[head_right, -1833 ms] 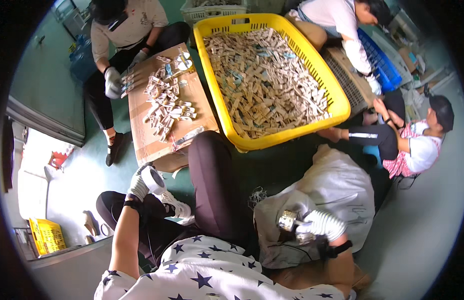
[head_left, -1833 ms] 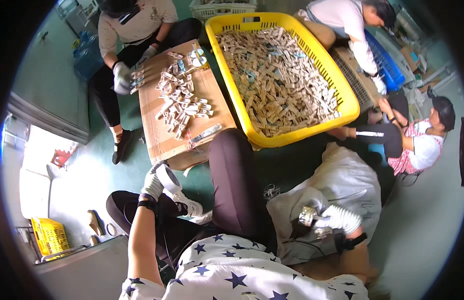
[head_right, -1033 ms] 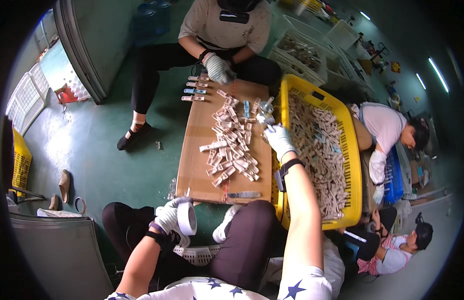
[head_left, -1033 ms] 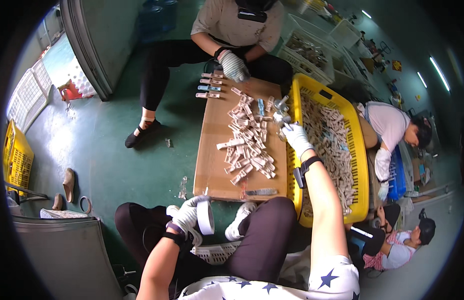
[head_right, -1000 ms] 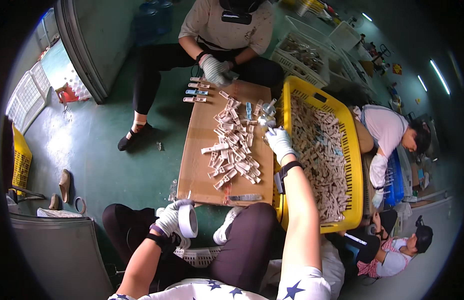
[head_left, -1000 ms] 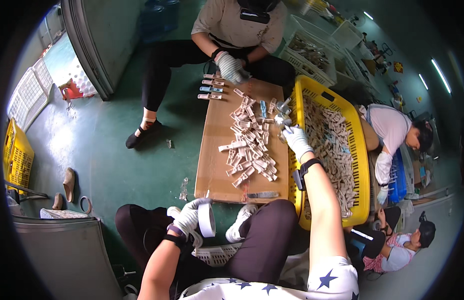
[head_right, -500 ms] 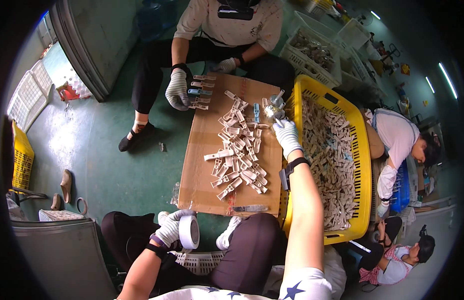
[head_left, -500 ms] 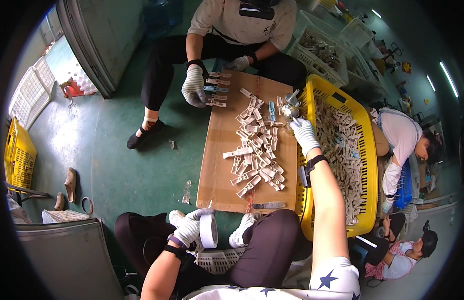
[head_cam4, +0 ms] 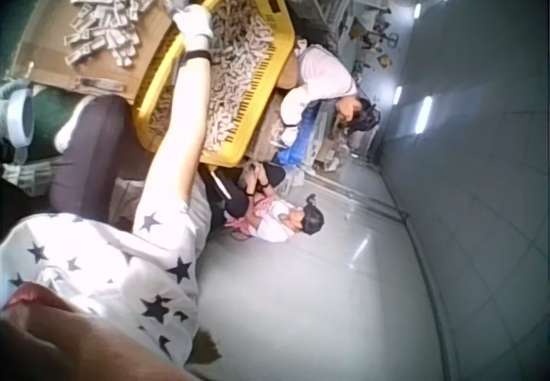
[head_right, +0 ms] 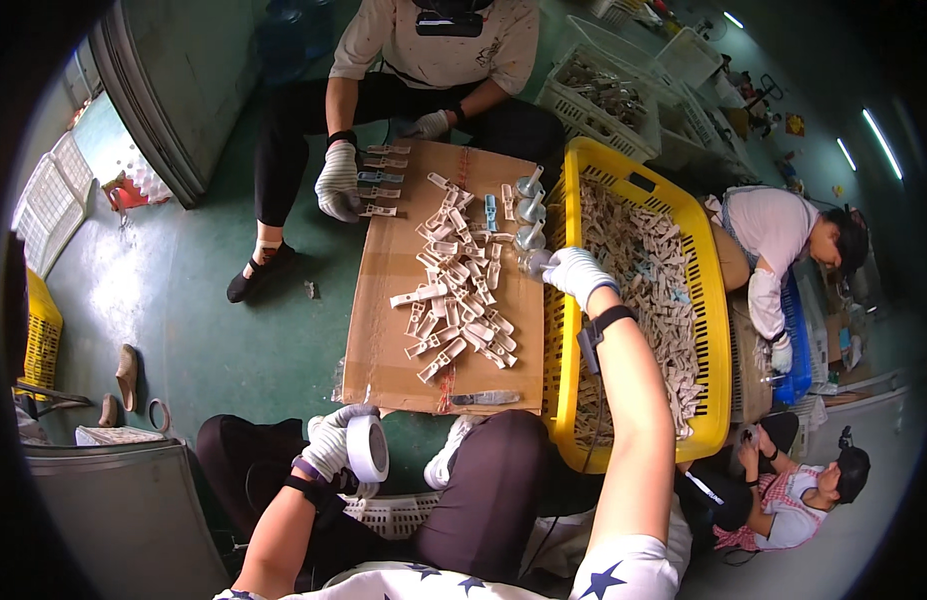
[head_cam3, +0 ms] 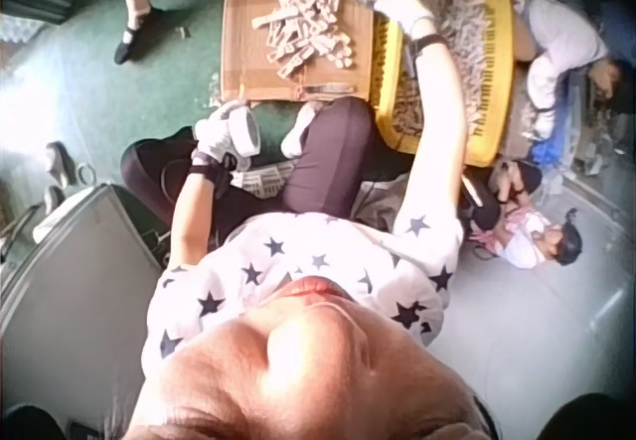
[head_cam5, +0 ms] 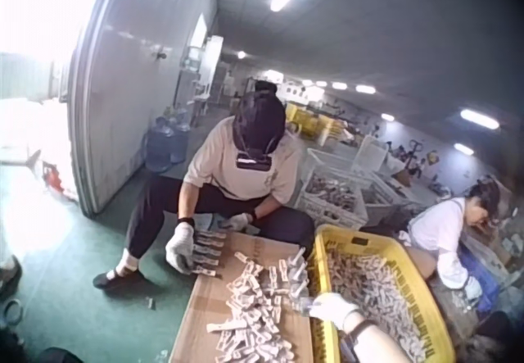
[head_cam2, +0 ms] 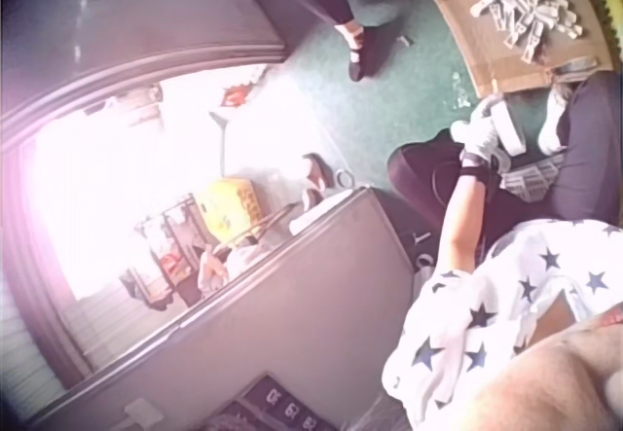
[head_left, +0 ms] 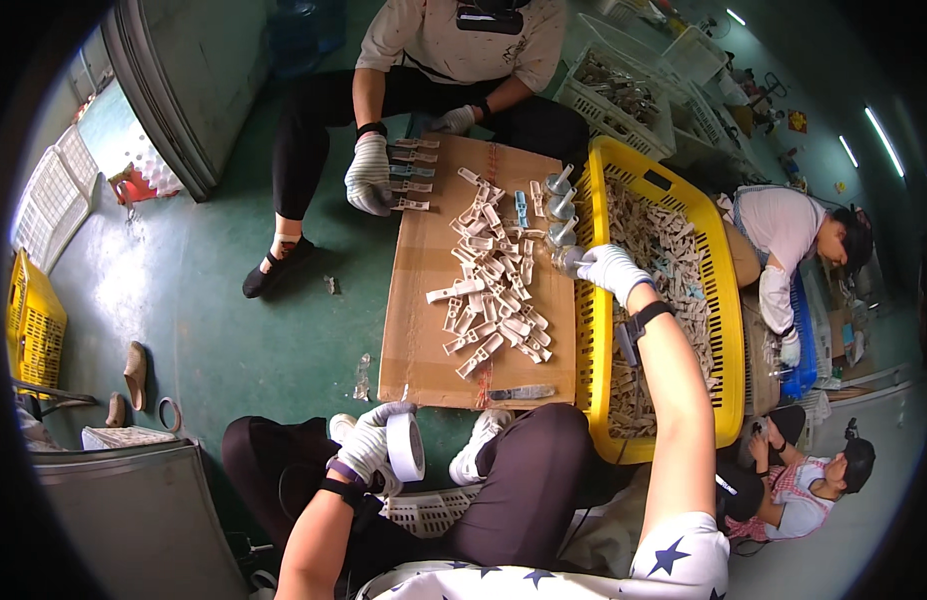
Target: Sorting small plastic and metal components from a large bin and packing them into bags while sitting on the floor.
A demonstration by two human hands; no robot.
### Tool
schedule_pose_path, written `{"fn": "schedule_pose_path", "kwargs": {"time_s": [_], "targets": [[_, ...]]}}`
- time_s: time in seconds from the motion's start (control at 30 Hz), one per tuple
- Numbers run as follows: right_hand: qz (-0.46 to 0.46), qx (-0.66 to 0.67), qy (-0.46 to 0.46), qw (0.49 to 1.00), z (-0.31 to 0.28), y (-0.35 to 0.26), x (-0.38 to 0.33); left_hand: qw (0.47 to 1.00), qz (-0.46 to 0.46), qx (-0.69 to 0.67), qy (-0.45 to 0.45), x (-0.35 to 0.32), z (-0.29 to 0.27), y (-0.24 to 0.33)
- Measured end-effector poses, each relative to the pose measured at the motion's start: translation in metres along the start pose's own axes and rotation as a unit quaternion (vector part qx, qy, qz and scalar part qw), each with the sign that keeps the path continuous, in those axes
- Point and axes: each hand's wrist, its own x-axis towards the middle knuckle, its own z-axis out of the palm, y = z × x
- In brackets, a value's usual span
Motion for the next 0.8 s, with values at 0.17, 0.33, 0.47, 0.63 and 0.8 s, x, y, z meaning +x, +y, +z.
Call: {"fn": "schedule_pose_path", "kwargs": {"time_s": [0.17,0.33,0.47,0.63,0.8], "targets": [[0.095,-0.093,0.007,0.991,-0.002,-0.031,0.014,0.996,0.034,0.061,0.053,-0.003,0.016,0.002],[0.124,-0.196,-0.085,0.969,-0.01,-0.059,0.011,0.995,0.033,0.076,0.056,-0.001,0.011,-0.001],[0.123,-0.16,-0.007,0.979,0.011,-0.044,0.019,0.992,0.042,0.104,0.055,-0.008,0.024,0.005],[0.047,-0.015,0.167,0.985,0.039,-0.015,0.037,0.991,0.049,0.111,0.053,-0.009,0.022,0.004],[0.061,0.034,0.182,0.981,0.032,-0.025,0.001,0.998,0.025,0.048,0.038,-0.003,0.008,-0.001]]}}
